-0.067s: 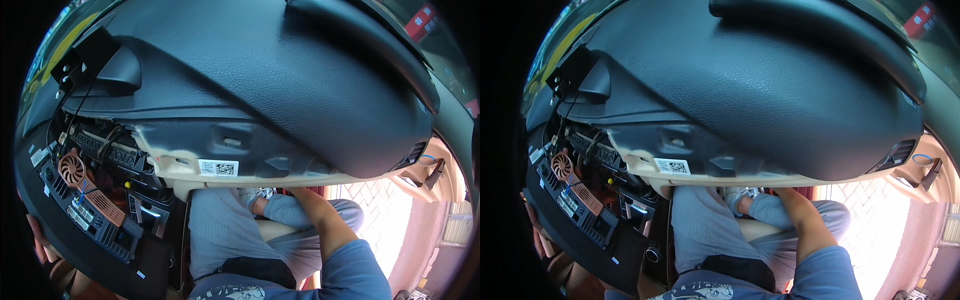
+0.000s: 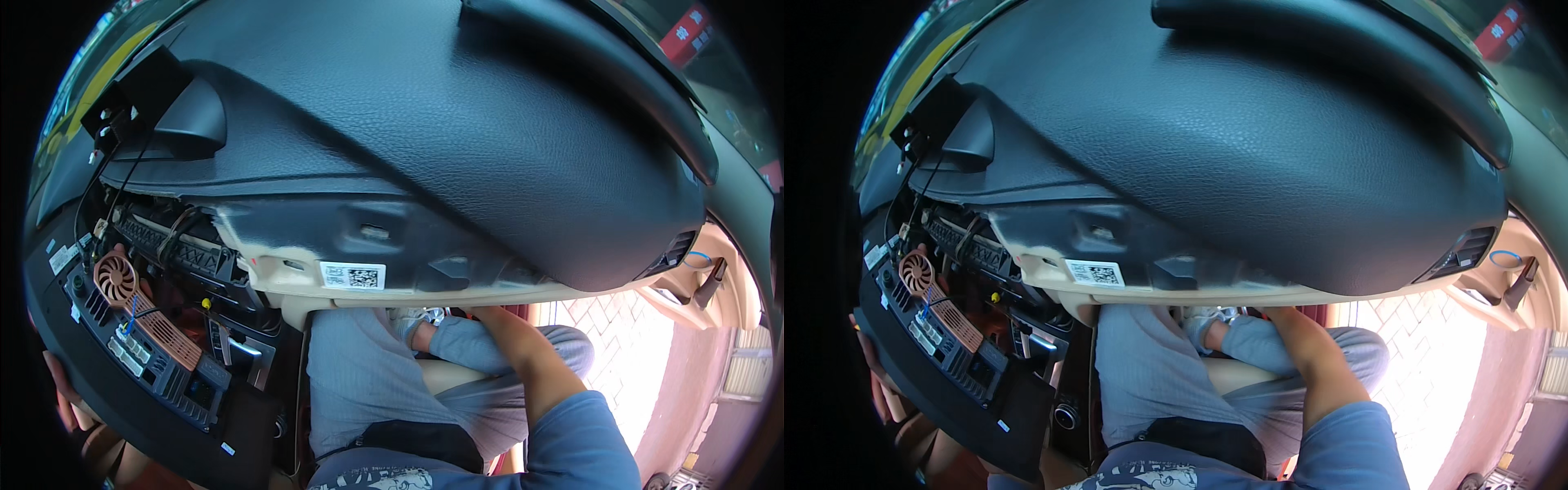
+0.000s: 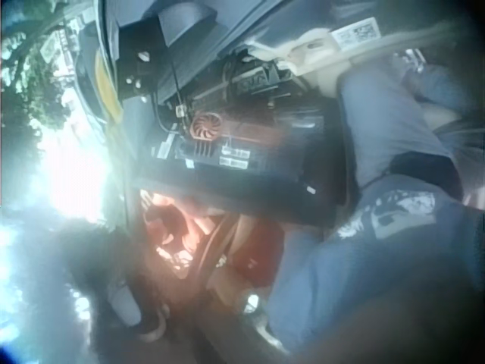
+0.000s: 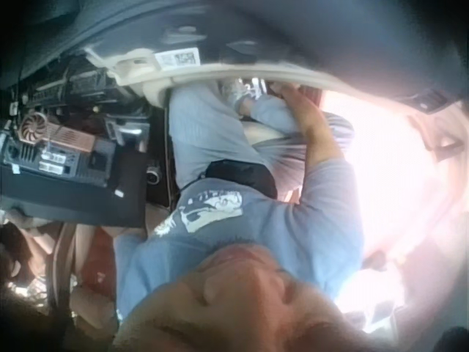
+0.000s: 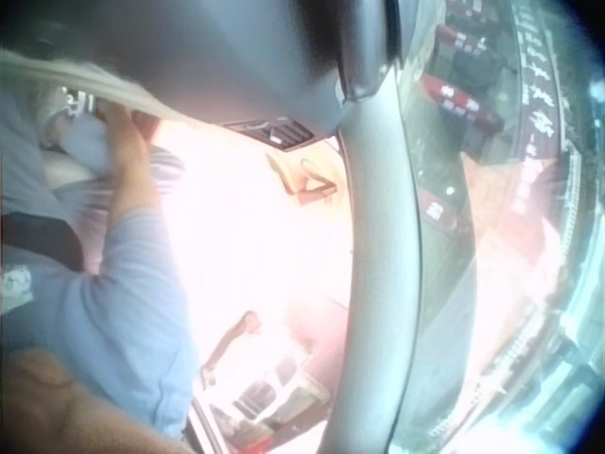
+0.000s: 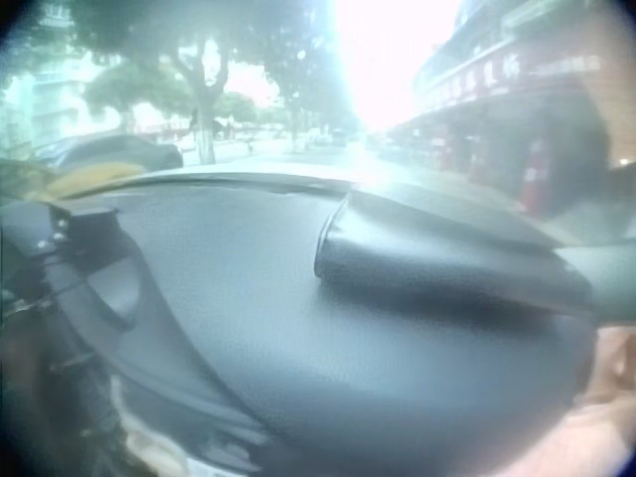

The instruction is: The person removes a car head unit from the dashboard, disconnects several wiring harnesses, and then reconnects them to the unit. They use a screwdriver to adjust components on the back of the head unit and continue handling the wiring and unit throughout the clip.

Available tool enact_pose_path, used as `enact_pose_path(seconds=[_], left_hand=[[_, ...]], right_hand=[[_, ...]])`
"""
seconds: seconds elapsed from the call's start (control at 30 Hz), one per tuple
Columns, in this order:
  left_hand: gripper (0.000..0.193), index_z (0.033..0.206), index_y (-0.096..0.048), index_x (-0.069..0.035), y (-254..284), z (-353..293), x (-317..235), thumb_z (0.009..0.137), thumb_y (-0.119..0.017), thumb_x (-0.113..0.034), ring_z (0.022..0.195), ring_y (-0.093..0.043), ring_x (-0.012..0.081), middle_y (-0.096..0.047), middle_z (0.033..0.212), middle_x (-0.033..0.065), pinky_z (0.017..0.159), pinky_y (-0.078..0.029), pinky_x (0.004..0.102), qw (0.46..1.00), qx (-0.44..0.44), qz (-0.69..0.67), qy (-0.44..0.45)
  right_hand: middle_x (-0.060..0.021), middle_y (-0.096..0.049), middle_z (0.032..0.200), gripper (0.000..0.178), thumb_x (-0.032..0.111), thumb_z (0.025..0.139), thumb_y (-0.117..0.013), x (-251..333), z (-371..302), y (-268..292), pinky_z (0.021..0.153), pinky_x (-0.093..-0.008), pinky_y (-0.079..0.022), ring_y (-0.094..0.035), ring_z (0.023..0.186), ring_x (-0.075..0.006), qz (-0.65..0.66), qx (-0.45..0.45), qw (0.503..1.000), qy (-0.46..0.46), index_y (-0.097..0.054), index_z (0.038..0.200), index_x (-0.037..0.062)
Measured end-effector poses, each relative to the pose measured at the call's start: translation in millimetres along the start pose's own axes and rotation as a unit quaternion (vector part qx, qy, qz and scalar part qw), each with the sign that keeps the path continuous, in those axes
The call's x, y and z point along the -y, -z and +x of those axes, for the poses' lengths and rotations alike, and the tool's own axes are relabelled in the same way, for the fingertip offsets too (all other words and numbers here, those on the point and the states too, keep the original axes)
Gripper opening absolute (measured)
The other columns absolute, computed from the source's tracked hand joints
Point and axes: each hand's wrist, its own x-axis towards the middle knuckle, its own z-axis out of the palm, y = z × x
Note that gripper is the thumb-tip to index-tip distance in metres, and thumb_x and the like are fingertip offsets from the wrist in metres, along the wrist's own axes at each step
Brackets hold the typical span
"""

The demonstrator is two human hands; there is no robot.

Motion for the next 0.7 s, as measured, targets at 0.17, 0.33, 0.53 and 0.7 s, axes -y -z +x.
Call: enact_pose_path(seconds=[0.17,0.33,0.53,0.7], left_hand=[[0.08,0.147,-0.053,-0.001,-1,-3,4,0.101,-0.048,-0.067,0.117,-0.067,0.0294,-0.067,0.13,0.0176,0.102,-0.055,0.0439,1.0,-0.002,-0.001,0.005],[0.081,0.146,-0.053,-0.001,4,-3,2,0.101,-0.047,-0.068,0.116,-0.067,0.0294,-0.068,0.128,0.0177,0.101,-0.055,0.0437,1.0,-0.003,-0.003,0.007],[0.083,0.145,-0.054,-0.001,-10,-7,5,0.101,-0.047,-0.07,0.114,-0.068,0.0294,-0.068,0.127,0.0178,0.1,-0.056,0.0434,1.0,0.0,0.005,-0.003],[0.084,0.145,-0.054,0.0,-6,-4,8,0.1,-0.047,-0.071,0.112,-0.068,0.0294,-0.069,0.126,0.0179,0.098,-0.056,0.0432,1.0,-0.001,0.02,-0.019]], right_hand=[[-0.0246,-0.073,0.127,0.045,0.028,0.099,-0.062,67,-2,17,0.104,-0.0472,-0.054,-0.07,0.122,-0.0383,0.087,-0.023,0.992,0.094,-0.067,0.136,0.0038],[-0.0254,-0.074,0.125,0.046,0.028,0.099,-0.061,111,2,21,0.103,-0.0475,-0.055,-0.071,0.12,-0.0387,0.15,-0.018,0.975,0.165,-0.066,0.137,0.0018],[-0.0263,-0.074,0.122,0.048,0.028,0.1,-0.06,5,25,-43,0.101,-0.048,-0.057,-0.072,0.118,-0.0392,0.067,-0.083,0.994,0.006,-0.064,0.138,-0.0005],[-0.0271,-0.075,0.12,0.049,0.028,0.1,-0.059,-17,17,-103,0.099,-0.0483,-0.058,-0.073,0.116,-0.0396,0.145,-0.008,0.986,0.082,-0.063,0.138,-0.0025]])
